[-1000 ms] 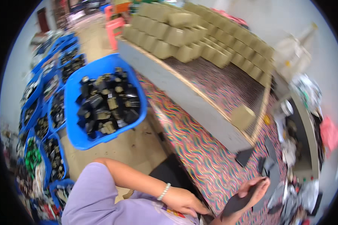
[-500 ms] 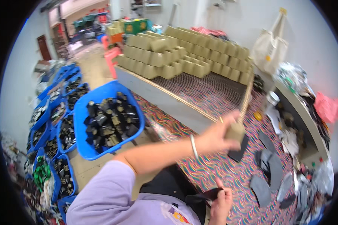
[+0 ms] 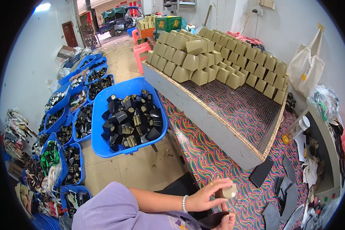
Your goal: The person takes plastic shoe heels and pieces of leather, then wraps and presses the leather covers firmly around each heel by hand.
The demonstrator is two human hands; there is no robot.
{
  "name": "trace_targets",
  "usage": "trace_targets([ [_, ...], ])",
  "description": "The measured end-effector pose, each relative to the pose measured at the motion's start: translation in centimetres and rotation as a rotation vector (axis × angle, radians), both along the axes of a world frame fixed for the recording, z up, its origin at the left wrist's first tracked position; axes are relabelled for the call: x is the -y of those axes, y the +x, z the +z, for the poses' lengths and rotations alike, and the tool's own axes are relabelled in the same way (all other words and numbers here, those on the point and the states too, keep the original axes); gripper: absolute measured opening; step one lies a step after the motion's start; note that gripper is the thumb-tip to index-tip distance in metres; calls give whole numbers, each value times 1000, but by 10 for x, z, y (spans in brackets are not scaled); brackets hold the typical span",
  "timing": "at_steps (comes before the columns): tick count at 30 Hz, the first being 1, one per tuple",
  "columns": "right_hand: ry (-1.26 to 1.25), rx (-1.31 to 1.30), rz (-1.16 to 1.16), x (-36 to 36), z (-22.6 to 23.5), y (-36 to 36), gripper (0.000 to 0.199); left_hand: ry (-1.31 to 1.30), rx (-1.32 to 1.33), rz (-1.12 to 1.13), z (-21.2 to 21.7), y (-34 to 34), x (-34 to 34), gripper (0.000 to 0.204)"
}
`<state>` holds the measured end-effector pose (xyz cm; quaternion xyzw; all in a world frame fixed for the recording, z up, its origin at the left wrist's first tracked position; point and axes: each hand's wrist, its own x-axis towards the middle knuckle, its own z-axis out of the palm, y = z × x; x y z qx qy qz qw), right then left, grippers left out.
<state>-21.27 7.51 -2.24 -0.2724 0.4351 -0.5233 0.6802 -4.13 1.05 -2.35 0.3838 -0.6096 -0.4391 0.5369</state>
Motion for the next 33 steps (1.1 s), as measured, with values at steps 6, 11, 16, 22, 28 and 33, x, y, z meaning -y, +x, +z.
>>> trace_targets([
  [6, 351, -101, -92, 24, -9, 2, 16, -29, -37, 24, -32, -5, 12, 36],
  [11, 427, -143, -112, 27, -31, -12, 25, -133, 424, 162, -24, -9, 35, 67],
  [16, -16, -163, -155, 18, -57, -39, 25, 447, -212, -585, 0, 12, 28, 72],
  [22, -145, -268, 71, 21, 13, -42, 13, 679, -470, -472, 13, 21, 18, 79],
  [28, -209, -325, 101, 35, 6, -17, 12, 696, -479, -525, 6, 11, 21, 82],
  [33, -112, -311, 55, 40, 9, -17, 11, 660, -422, -507, -4, 9, 24, 78],
])
